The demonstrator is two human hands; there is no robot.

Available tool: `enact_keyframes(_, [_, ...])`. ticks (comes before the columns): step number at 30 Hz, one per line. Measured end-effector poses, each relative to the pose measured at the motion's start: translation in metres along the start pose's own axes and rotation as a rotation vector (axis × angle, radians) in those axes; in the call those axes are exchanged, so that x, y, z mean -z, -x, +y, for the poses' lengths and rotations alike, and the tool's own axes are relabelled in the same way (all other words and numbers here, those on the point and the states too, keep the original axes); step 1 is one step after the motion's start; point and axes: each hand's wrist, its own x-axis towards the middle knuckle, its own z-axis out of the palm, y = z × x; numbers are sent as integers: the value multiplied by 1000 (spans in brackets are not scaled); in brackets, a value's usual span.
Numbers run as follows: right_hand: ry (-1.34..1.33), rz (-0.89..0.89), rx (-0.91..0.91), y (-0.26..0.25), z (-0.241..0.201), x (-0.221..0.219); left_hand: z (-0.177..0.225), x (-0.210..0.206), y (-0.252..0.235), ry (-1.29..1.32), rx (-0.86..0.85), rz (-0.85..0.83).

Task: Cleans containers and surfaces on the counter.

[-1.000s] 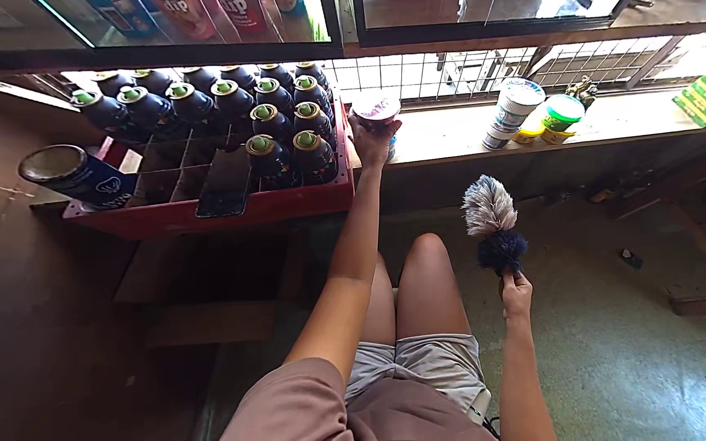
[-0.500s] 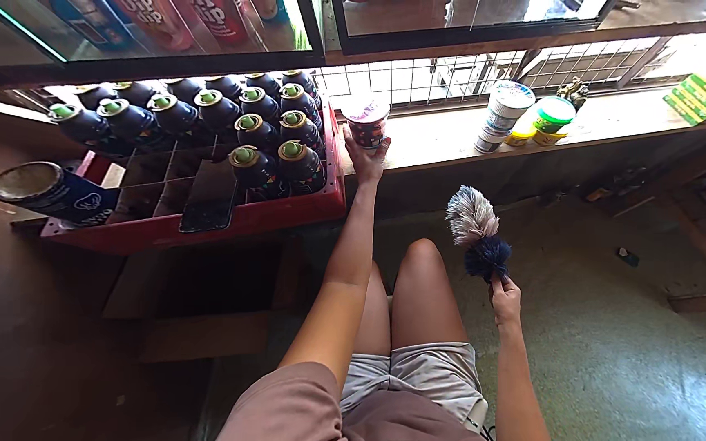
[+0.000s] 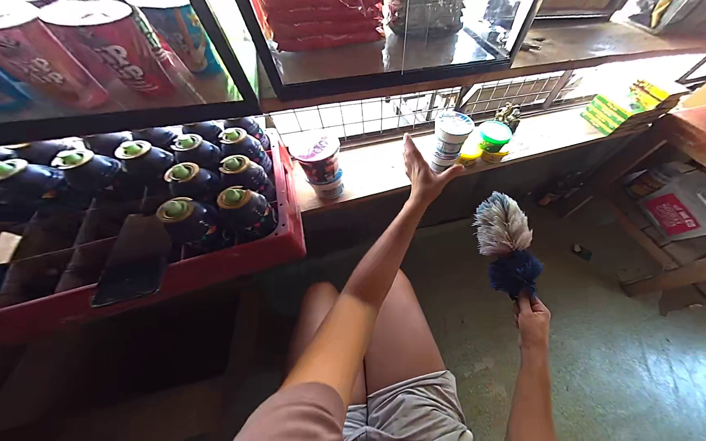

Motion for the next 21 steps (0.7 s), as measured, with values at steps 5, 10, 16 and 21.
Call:
enact_keyframes(5, [-94,41,144,3,-45,24,-3,-43,-82,-95,141,-208])
enact_keyframes(10, [-164,-42,258,10,-84,23,14,-30,-69,-174,-98,-347])
enact_keyframes(16, [350,-102,468,-1,-79,-15,42,17,73,131,-245,-527])
enact_keyframes(21, [413,188,472,-3,-73,-25,20,35,92,113,-135,-514])
